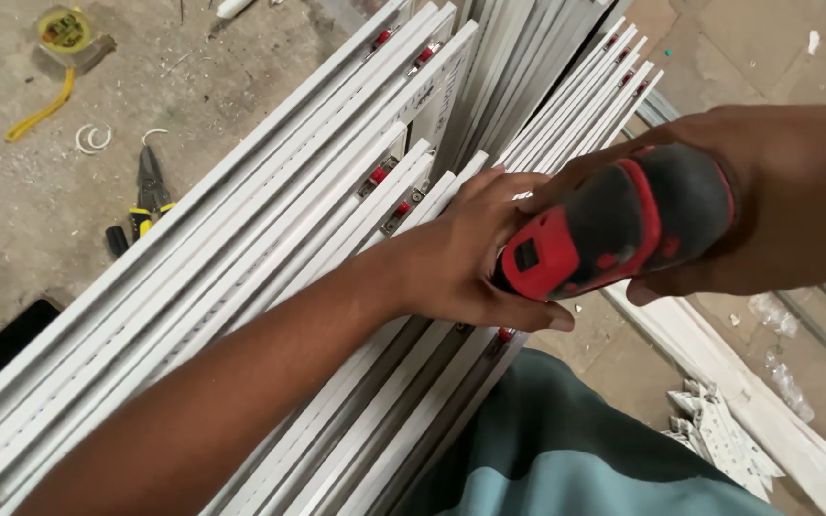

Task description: The person assembles white window frames by driving screws into the corners with a power drill. They handle the frames one at a time, picking up screws from the floor and positioning them by hand before securing the components.

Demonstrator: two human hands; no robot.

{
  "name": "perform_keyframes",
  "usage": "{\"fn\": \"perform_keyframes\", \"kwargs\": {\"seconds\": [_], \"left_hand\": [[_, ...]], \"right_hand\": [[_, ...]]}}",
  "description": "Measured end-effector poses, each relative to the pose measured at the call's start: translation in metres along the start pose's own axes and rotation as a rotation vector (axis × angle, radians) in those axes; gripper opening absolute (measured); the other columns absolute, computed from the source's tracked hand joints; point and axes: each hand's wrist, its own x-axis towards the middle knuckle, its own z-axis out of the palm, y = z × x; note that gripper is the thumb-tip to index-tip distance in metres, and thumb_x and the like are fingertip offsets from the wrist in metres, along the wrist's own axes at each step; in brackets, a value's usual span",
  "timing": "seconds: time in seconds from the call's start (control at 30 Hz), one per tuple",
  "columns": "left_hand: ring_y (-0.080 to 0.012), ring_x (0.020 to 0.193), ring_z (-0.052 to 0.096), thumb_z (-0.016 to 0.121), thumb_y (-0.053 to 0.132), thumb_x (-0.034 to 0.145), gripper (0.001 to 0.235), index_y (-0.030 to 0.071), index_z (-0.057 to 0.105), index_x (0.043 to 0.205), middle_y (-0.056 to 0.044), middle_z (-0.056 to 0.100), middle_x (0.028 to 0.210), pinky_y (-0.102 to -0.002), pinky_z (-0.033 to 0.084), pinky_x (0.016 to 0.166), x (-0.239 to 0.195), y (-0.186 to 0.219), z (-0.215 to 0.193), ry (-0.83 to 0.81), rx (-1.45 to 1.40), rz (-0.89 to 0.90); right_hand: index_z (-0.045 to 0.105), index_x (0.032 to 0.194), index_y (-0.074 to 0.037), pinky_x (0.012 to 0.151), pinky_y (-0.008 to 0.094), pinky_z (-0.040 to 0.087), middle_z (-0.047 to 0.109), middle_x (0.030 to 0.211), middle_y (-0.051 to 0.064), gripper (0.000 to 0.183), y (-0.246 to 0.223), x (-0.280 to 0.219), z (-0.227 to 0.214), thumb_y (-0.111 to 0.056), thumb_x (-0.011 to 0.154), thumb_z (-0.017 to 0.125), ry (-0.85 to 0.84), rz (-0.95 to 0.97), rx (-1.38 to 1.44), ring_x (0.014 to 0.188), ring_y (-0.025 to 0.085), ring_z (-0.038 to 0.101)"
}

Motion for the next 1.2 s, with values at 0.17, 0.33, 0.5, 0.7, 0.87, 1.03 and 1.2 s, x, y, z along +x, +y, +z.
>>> {"fn": "perform_keyframes", "kwargs": {"seconds": [0.17, 0.33, 0.5, 0.7, 0.87, 1.03, 1.2], "left_hand": [[-0.0279, 0.139, 0.060, 0.090, 0.048, 0.077, 0.122, -0.004, 0.011, 0.156, -0.011, 0.074, 0.131, -0.061, -0.002, 0.128, -0.002, 0.006, -0.003, -0.064, -0.047, -0.145], [-0.0266, 0.137, 0.062, 0.090, 0.049, 0.077, 0.124, -0.002, 0.011, 0.158, -0.011, 0.074, 0.129, -0.060, 0.000, 0.131, -0.004, 0.007, -0.002, -0.056, -0.008, -0.145], [-0.0269, 0.139, 0.062, 0.088, 0.048, 0.077, 0.124, -0.002, 0.012, 0.160, -0.010, 0.075, 0.130, -0.061, -0.005, 0.129, -0.003, 0.011, -0.003, -0.063, -0.079, -0.158], [-0.0309, 0.154, 0.038, 0.092, 0.056, 0.073, 0.095, 0.009, 0.051, 0.143, -0.020, 0.056, 0.148, -0.059, 0.004, 0.129, 0.001, 0.009, -0.006, -0.118, 0.207, -0.101], [-0.0314, 0.159, 0.024, 0.090, 0.057, 0.068, 0.104, 0.014, 0.046, 0.151, -0.011, 0.053, 0.152, -0.059, 0.007, 0.130, 0.006, 0.009, -0.014, -0.269, 0.167, -0.137], [-0.0385, 0.154, 0.016, 0.096, 0.049, 0.060, 0.114, 0.011, 0.042, 0.152, -0.018, 0.044, 0.156, -0.062, 0.001, 0.122, 0.010, 0.001, -0.020, -0.374, 0.169, -0.044], [-0.0349, 0.159, 0.014, 0.086, 0.017, 0.074, 0.085, 0.011, 0.048, 0.150, -0.015, 0.054, 0.153, -0.055, -0.001, 0.125, 0.013, -0.027, -0.030, -0.469, 0.010, -0.141]], "right_hand": [[0.048, 0.153, -0.051, 0.097, 0.035, 0.056, 0.076, 0.115, -0.012, 0.086, -0.021, -0.008, -0.006, -0.039, 0.077, 0.088, -0.055, 0.133, -0.209, 0.103, 0.014, 0.072], [0.048, 0.152, -0.054, 0.095, 0.035, 0.057, 0.076, 0.112, -0.011, 0.089, -0.013, -0.006, 0.000, -0.041, 0.075, 0.090, -0.027, 0.119, -0.212, 0.101, 0.015, 0.074], [0.055, 0.145, -0.053, 0.092, 0.036, 0.057, 0.075, 0.108, -0.012, 0.087, -0.002, -0.003, 0.008, -0.042, 0.069, 0.097, 0.039, 0.018, -0.169, 0.098, 0.016, 0.074], [0.071, 0.123, -0.032, 0.084, 0.036, 0.058, 0.076, 0.096, -0.003, 0.056, -0.009, -0.009, 0.015, -0.033, 0.072, 0.092, 0.022, 0.069, -0.134, 0.090, 0.017, 0.071], [0.068, 0.128, -0.043, 0.083, 0.038, 0.058, 0.080, 0.089, -0.003, 0.065, -0.038, -0.025, 0.009, -0.018, 0.072, 0.087, 0.049, 0.065, -0.158, 0.087, 0.019, 0.072], [0.069, 0.126, -0.041, 0.084, 0.041, 0.057, 0.079, 0.092, -0.002, 0.059, -0.029, -0.024, 0.016, -0.026, 0.072, 0.091, 0.078, 0.012, -0.221, 0.089, 0.022, 0.073], [0.076, 0.123, -0.032, 0.086, 0.037, 0.060, 0.079, 0.095, -0.001, 0.055, 0.004, -0.055, 0.005, -0.043, 0.072, 0.094, 0.093, 0.038, -0.206, 0.092, 0.020, 0.073]]}}
